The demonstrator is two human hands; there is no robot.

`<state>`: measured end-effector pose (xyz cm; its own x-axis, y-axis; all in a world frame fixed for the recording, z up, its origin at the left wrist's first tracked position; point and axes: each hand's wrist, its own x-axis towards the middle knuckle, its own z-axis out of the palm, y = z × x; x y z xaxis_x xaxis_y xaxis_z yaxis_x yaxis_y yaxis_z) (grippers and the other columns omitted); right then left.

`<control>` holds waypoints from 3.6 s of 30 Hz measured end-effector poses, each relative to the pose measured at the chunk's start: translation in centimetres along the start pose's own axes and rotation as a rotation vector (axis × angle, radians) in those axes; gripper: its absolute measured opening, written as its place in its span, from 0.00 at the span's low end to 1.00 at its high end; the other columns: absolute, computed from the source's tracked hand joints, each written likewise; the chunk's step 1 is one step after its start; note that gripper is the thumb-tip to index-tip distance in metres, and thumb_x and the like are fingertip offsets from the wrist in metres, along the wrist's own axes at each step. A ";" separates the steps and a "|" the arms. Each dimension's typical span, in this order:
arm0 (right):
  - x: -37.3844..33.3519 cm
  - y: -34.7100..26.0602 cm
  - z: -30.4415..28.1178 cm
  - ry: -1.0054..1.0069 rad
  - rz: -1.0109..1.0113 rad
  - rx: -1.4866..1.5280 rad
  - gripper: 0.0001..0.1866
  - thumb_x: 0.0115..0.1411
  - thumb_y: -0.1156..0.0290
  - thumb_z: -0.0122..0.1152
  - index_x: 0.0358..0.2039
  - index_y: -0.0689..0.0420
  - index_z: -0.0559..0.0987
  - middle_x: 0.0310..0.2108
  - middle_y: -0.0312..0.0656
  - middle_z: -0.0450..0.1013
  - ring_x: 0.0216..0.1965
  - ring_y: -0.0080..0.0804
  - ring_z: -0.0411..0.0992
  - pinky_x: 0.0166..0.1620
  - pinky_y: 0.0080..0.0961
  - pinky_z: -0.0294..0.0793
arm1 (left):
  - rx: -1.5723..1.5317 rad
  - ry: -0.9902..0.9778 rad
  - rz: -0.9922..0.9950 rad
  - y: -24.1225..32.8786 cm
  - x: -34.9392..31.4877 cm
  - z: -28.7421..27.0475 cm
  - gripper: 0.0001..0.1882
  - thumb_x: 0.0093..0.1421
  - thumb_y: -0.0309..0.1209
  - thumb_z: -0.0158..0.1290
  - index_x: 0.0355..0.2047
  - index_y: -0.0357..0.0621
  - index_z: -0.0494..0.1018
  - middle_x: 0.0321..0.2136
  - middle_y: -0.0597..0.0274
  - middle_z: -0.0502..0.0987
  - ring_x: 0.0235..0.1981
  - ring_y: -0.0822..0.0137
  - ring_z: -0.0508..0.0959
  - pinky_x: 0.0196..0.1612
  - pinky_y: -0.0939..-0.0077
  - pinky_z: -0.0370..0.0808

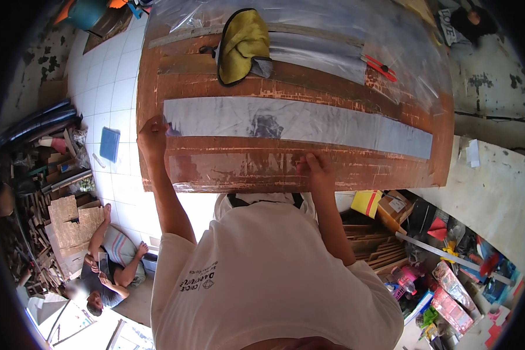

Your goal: The person wipes a long silver plastic strip on a wooden table using a cloth, then peels a clear adhesive film and applies it carefully over the strip, smoothing it down by hand and with the cloth to remove bubbles.

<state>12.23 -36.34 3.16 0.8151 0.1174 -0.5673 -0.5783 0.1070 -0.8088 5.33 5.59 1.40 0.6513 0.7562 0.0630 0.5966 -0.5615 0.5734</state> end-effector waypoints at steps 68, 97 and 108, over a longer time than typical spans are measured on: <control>13.3 -7.4 -40.3 0.478 -0.575 0.427 0.05 0.62 0.74 0.54 0.32 0.60 0.78 0.32 0.42 0.76 0.37 0.31 0.75 0.42 0.26 0.79 | -0.909 -0.211 -0.239 -0.1 -8.7 -8.6 0.30 0.57 0.17 0.51 0.62 0.36 0.60 0.27 0.68 0.72 0.25 0.75 0.76 0.26 0.87 0.75; 7.3 -5.3 -40.4 1.113 -0.223 0.050 0.15 0.49 0.72 0.71 0.38 0.59 0.80 0.32 0.39 0.79 0.30 0.28 0.75 0.31 0.23 0.71 | -0.121 -0.310 -0.353 -3.5 -12.4 -6.5 0.44 0.48 0.26 0.66 0.64 0.41 0.56 0.19 0.56 0.80 0.19 0.71 0.78 0.24 0.79 0.76; 6.9 -4.5 -41.7 1.061 -0.296 0.045 0.17 0.50 0.69 0.69 0.41 0.61 0.81 0.36 0.43 0.79 0.37 0.34 0.76 0.42 0.28 0.73 | -0.066 -0.165 -0.124 -4.1 -12.7 -6.3 0.41 0.45 0.20 0.66 0.61 0.47 0.63 0.22 0.59 0.77 0.25 0.70 0.79 0.30 0.75 0.76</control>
<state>21.87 -77.14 -3.57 0.5247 -0.8238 -0.2145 -0.3387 0.0292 -0.9405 -8.33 0.37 3.37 0.6464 0.7495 -0.1430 0.6482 -0.4405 0.6211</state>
